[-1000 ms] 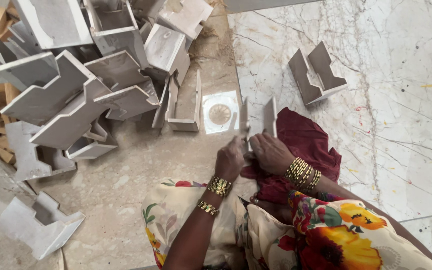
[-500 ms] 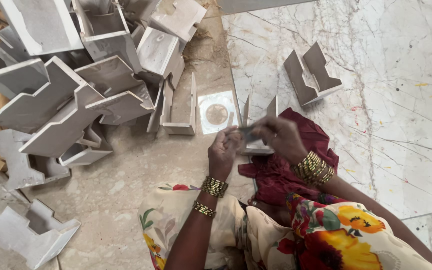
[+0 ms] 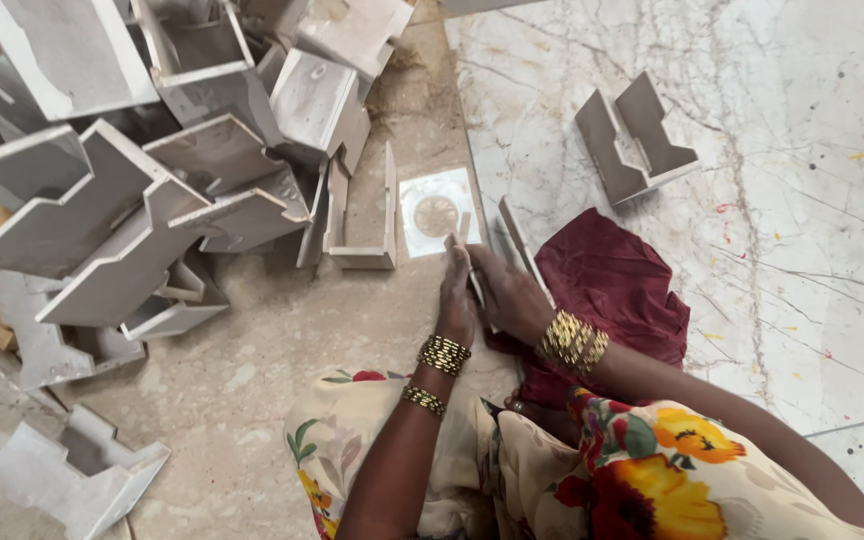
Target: The person sits on the floor and sands plaster molding pieces one at a time using a small sanding block, rubbing the edges and surfaces of each piece, then places the finished piece onto a growing pile of sanded moldings beside them.
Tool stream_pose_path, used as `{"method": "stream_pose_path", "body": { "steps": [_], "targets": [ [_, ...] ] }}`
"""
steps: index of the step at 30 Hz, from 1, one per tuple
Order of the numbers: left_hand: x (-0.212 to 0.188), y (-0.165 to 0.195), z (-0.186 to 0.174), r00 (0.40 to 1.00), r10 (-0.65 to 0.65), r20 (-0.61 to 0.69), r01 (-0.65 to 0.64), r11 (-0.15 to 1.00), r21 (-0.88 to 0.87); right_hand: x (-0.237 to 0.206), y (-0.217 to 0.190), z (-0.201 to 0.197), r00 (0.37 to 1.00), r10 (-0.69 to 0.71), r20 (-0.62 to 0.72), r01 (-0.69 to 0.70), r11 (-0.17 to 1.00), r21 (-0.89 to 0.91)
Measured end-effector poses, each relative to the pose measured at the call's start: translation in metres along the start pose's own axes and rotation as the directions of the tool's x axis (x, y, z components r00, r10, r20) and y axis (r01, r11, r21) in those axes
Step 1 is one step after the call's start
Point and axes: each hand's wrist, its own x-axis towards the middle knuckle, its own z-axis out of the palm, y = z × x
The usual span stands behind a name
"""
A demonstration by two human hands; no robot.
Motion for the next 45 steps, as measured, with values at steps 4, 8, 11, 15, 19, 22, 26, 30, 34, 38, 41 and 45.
{"method": "stream_pose_path", "body": {
  "steps": [4,8,11,15,19,22,26,30,34,38,41,45],
  "targets": [
    [-0.013,0.008,0.003,0.993,0.043,-0.106,-0.060,0.984,-0.170,-0.022,-0.017,-0.004,0.983,-0.089,0.163,0.093,0.996,-0.017],
    [-0.014,0.017,0.007,0.955,0.145,-0.259,-0.179,0.978,-0.110,-0.022,-0.021,-0.007,0.959,-0.055,0.279,0.090,0.989,-0.113],
    [-0.018,0.019,0.012,0.897,0.408,-0.172,-0.382,0.909,0.165,-0.024,-0.012,0.000,0.882,0.172,0.439,0.006,0.927,-0.375],
    [-0.033,0.020,0.020,0.782,0.618,0.083,-0.592,0.693,0.412,-0.029,0.009,0.005,0.922,-0.313,0.227,0.385,0.683,-0.621],
    [-0.036,0.025,0.029,0.868,0.492,0.071,-0.466,0.755,0.461,-0.026,0.020,0.006,0.928,-0.303,0.218,0.372,0.798,-0.474],
    [-0.031,0.027,0.030,0.879,0.468,0.091,-0.469,0.815,0.339,-0.023,0.015,0.005,0.967,-0.112,0.231,0.160,0.966,-0.202],
    [-0.026,0.020,0.024,0.814,0.568,0.124,-0.573,0.749,0.332,-0.027,0.000,0.000,0.942,0.091,0.322,0.004,0.959,-0.282],
    [-0.016,0.014,0.016,0.813,0.579,0.055,-0.553,0.741,0.380,-0.032,-0.010,-0.007,0.955,0.060,0.289,0.049,0.933,-0.355],
    [-0.011,0.016,0.012,0.835,0.549,-0.048,-0.515,0.809,0.283,-0.028,-0.006,-0.005,0.932,-0.091,0.350,0.277,0.801,-0.530],
    [-0.017,0.019,0.018,0.866,0.500,-0.029,-0.467,0.828,0.309,-0.018,0.010,0.005,0.953,-0.233,0.192,0.301,0.787,-0.539],
    [-0.022,0.020,0.025,0.870,0.492,-0.030,-0.450,0.819,0.357,-0.011,0.016,0.007,0.931,-0.292,0.218,0.364,0.713,-0.599],
    [-0.024,0.025,0.028,0.834,0.550,-0.033,-0.492,0.770,0.405,-0.011,0.013,-0.001,0.912,-0.066,0.404,0.300,0.780,-0.550]
  ]
}}
